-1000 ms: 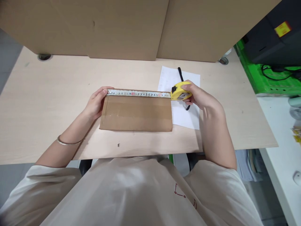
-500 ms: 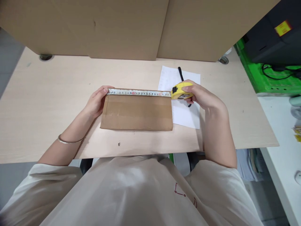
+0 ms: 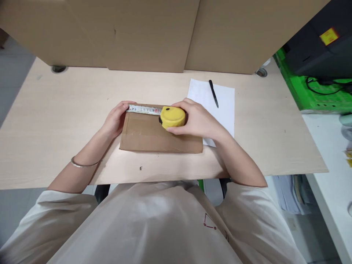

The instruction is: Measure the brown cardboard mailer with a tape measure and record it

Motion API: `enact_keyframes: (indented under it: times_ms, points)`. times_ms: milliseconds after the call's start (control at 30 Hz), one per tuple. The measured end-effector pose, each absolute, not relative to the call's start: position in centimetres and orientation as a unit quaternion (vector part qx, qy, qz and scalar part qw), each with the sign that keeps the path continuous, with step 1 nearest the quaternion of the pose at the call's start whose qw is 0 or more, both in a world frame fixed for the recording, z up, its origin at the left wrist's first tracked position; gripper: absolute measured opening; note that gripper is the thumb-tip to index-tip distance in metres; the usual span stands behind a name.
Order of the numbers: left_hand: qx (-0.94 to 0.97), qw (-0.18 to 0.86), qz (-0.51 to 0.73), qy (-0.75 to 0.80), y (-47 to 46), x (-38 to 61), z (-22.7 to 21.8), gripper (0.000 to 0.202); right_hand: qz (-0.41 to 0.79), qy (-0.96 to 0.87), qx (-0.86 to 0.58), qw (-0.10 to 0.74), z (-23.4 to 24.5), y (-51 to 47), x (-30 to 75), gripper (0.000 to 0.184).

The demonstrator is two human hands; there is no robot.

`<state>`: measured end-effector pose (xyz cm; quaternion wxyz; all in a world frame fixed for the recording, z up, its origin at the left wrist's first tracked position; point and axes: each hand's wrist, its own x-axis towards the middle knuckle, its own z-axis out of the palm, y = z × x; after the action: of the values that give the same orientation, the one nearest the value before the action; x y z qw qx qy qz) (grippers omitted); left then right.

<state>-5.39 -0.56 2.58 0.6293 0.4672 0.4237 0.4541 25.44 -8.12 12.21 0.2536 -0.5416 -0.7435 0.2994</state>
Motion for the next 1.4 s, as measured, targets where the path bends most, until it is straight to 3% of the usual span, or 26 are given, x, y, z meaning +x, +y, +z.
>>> enact_keyframes:
  times_ms: [233, 400, 567, 733, 900, 1000, 1167, 1400]
  points:
    - [0.474, 0.637, 0.453, 0.405, -0.6, -5.3, 2.8, 0.054, 0.239, -0.793, -0.509, 0.235, 10.0, -7.7, 22.5, 0.064]
    - [0.470, 0.629, 0.455, 0.421, -0.5, -5.3, 2.8, 0.076, 0.233, -0.814, -0.472, 0.244, 9.6, -7.0, 21.5, 0.064]
    - [0.475, 0.631, 0.450, 0.418, -0.3, -5.4, 2.5, 0.076, 0.241, -0.813, -0.462, 0.258, 9.5, -7.1, 21.1, 0.067]
    - [0.465, 0.616, 0.457, 0.442, -0.2, -5.3, 1.7, 0.070, 0.267, -0.718, -0.524, 0.374, 10.4, -9.0, 23.6, 0.060]
    - [0.492, 0.558, 0.454, 0.491, -0.5, -5.5, 1.1, 0.041, 0.348, -0.486, -0.586, 0.547, 11.1, -11.4, 29.1, 0.035]
    - [0.515, 0.535, 0.440, 0.504, -0.7, -5.5, 1.1, 0.033, 0.368, -0.400, -0.580, 0.607, 10.7, -12.2, 31.3, 0.037]
    - [0.545, 0.496, 0.444, 0.509, -1.2, -5.1, 1.6, 0.038, 0.434, -0.348, -0.626, 0.546, 9.6, -13.1, 30.7, 0.045]
    - [0.495, 0.468, 0.484, 0.549, -3.9, -4.8, 3.8, 0.031, 0.440, -0.430, -0.606, 0.505, 11.4, -13.3, 28.8, 0.038]
